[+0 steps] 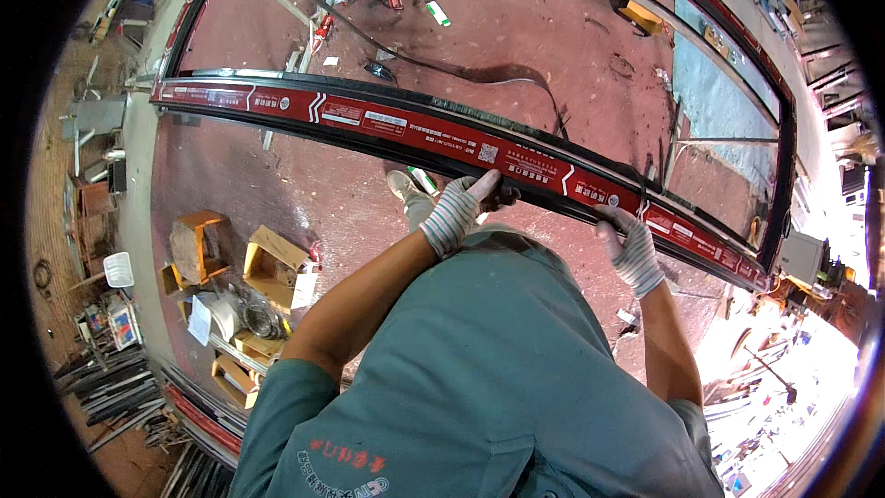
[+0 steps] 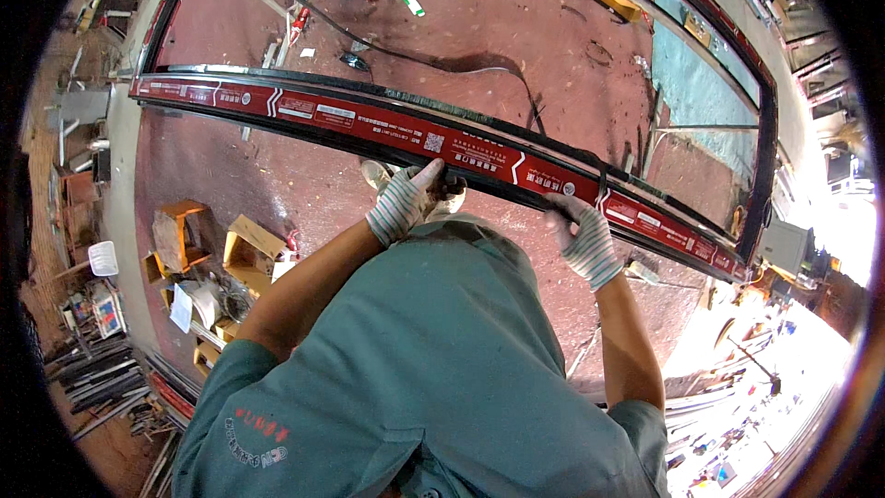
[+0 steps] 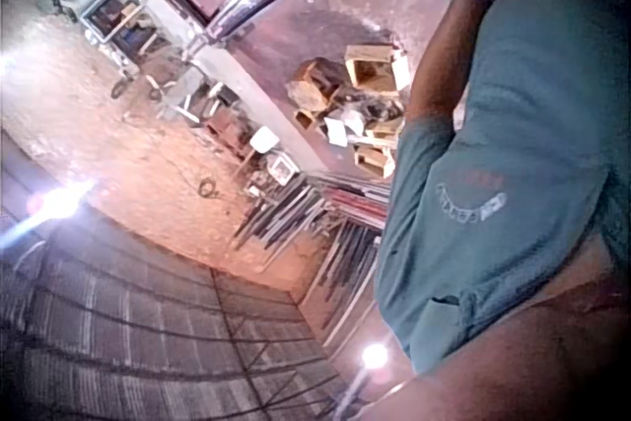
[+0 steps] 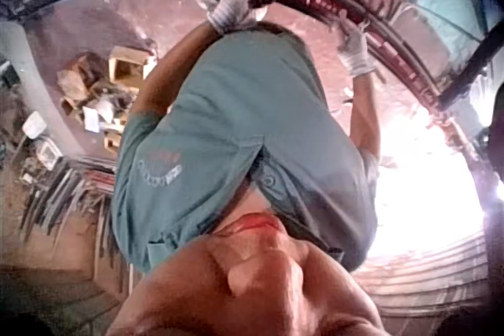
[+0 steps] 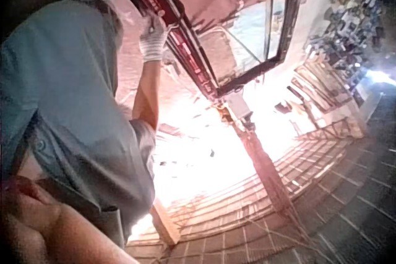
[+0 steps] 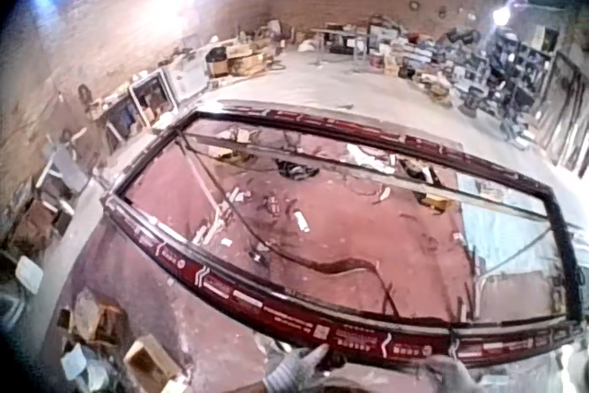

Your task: The person installs a black rubber weather stripping onto a red-framed window or door. They use shears to cut the strip to length, press it into the frame's groove, and trim excess material at the corners.

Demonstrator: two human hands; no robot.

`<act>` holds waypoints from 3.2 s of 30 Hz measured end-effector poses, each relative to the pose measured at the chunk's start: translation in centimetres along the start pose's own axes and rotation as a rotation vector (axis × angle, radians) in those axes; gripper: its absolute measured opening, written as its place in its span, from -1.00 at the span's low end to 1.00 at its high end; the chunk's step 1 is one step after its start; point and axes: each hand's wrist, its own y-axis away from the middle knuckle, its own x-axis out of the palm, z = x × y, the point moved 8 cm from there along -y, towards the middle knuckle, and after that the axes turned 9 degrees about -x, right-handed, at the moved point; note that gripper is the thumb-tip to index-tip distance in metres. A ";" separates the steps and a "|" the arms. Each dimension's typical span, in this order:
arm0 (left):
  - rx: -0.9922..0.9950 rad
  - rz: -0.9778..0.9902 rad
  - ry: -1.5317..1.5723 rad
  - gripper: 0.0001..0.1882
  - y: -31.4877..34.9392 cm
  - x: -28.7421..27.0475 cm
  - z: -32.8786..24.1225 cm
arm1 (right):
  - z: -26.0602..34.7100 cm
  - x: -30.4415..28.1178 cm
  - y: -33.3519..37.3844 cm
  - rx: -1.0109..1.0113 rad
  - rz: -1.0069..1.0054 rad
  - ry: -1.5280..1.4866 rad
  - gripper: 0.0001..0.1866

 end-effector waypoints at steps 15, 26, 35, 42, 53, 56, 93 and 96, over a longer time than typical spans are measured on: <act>0.276 -0.188 -1.133 -0.63 6.6 6.4 -6.8 | -0.5 1.1 0.1 0.085 -0.114 0.599 -0.72; 0.734 -0.272 -2.216 0.06 3.0 12.0 -9.3 | -0.6 1.2 0.4 0.149 -0.315 0.563 -0.73; 0.818 -0.232 -2.196 0.01 2.9 11.9 -8.8 | -0.7 1.5 0.4 0.150 -0.224 0.615 -0.66; 0.747 -0.293 -2.189 -0.04 2.9 12.2 -8.9 | -1.0 1.8 0.6 0.132 -0.275 0.536 -0.69; 0.752 -0.263 -2.142 -0.06 3.5 11.7 -10.0 | -0.4 1.7 0.6 0.089 -0.317 0.508 -0.69; 0.755 -0.272 -2.156 -0.06 3.7 11.1 -10.5 | -0.7 1.6 0.7 0.089 -0.318 0.485 -0.68; 0.914 -0.340 -2.161 -0.05 5.9 6.5 -14.8 | -1.0 1.6 0.3 0.132 -0.261 0.537 -0.67; 0.804 -0.343 -2.208 -0.02 5.1 8.0 -13.4 | -1.5 1.6 0.3 0.167 -0.259 0.520 -0.67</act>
